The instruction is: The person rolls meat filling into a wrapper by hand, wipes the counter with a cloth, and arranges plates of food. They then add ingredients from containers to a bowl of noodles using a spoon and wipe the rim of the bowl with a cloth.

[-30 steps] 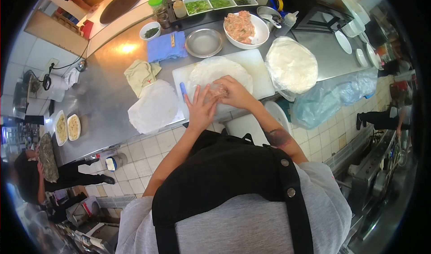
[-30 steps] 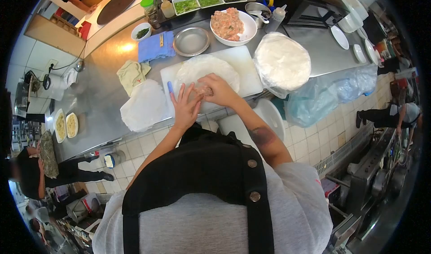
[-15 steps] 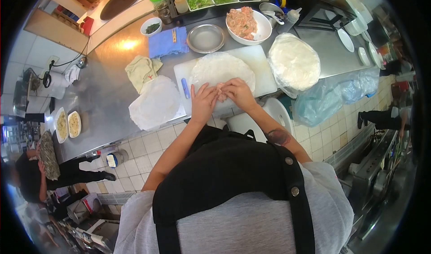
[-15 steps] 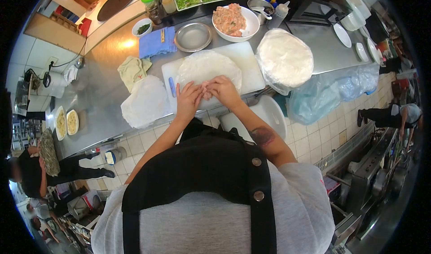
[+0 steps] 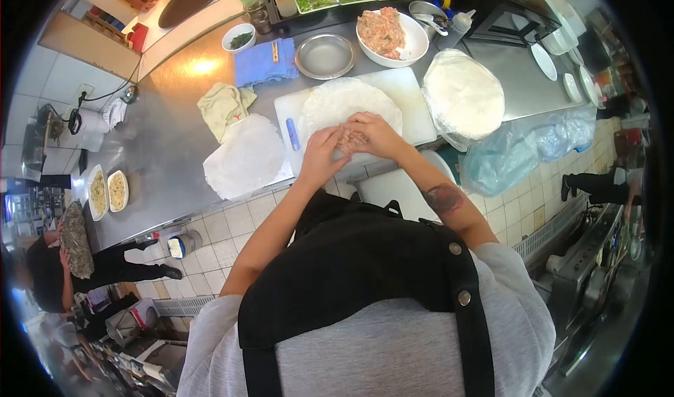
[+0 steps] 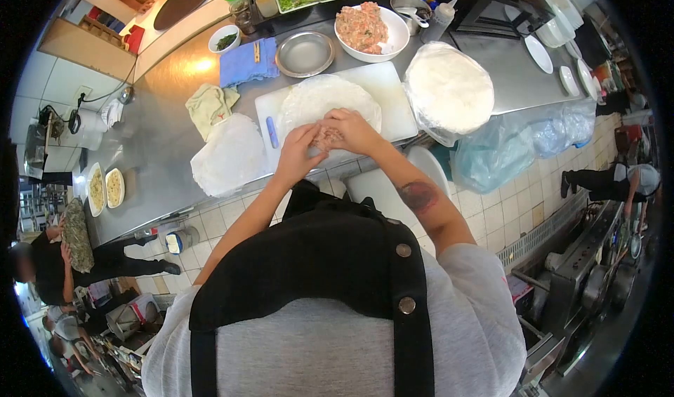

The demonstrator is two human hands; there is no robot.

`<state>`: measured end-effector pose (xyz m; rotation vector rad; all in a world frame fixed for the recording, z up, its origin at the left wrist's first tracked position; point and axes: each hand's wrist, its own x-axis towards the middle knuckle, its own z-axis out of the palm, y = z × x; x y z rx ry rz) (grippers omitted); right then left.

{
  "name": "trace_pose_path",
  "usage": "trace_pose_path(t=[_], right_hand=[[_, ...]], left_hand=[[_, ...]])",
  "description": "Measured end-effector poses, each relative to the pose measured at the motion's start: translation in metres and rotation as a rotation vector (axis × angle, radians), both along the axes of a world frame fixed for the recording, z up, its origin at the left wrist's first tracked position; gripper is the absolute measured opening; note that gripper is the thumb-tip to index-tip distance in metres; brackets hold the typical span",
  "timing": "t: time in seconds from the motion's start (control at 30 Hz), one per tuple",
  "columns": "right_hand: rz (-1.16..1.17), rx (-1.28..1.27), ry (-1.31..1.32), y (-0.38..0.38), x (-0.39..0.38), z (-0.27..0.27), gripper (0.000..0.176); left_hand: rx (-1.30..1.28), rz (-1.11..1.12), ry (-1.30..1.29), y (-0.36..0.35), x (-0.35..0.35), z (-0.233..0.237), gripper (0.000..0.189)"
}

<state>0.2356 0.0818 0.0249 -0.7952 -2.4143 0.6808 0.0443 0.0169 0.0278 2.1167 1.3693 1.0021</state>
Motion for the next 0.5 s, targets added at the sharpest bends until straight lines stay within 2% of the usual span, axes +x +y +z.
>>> trace_pose_path(t=[0.07, 0.1, 0.17, 0.27, 0.37, 0.5], right_hand=[[-0.065, -0.088, 0.027, 0.000, -0.005, -0.009, 0.030], [-0.064, -0.090, 0.027, -0.002, -0.007, -0.007, 0.030], [-0.103, -0.038, 0.033, -0.008, -0.012, -0.002, 0.015], [-0.138, 0.002, -0.016, -0.014, -0.017, 0.001, 0.010], [-0.148, 0.004, 0.006, -0.015, -0.016, 0.003, 0.013], [-0.145, 0.039, 0.048, -0.020, -0.010, 0.016, 0.017]], left_hand=[[0.065, 0.027, 0.015, 0.006, 0.002, -0.006, 0.038], [0.064, 0.029, 0.015, 0.006, 0.002, -0.007, 0.038], [0.030, 0.084, 0.028, 0.007, 0.001, -0.009, 0.025], [-0.007, 0.126, 0.021, 0.005, -0.002, -0.013, 0.019], [-0.023, 0.138, 0.012, 0.001, -0.003, -0.014, 0.023], [-0.037, 0.197, -0.031, -0.009, 0.000, 0.010, 0.030]])
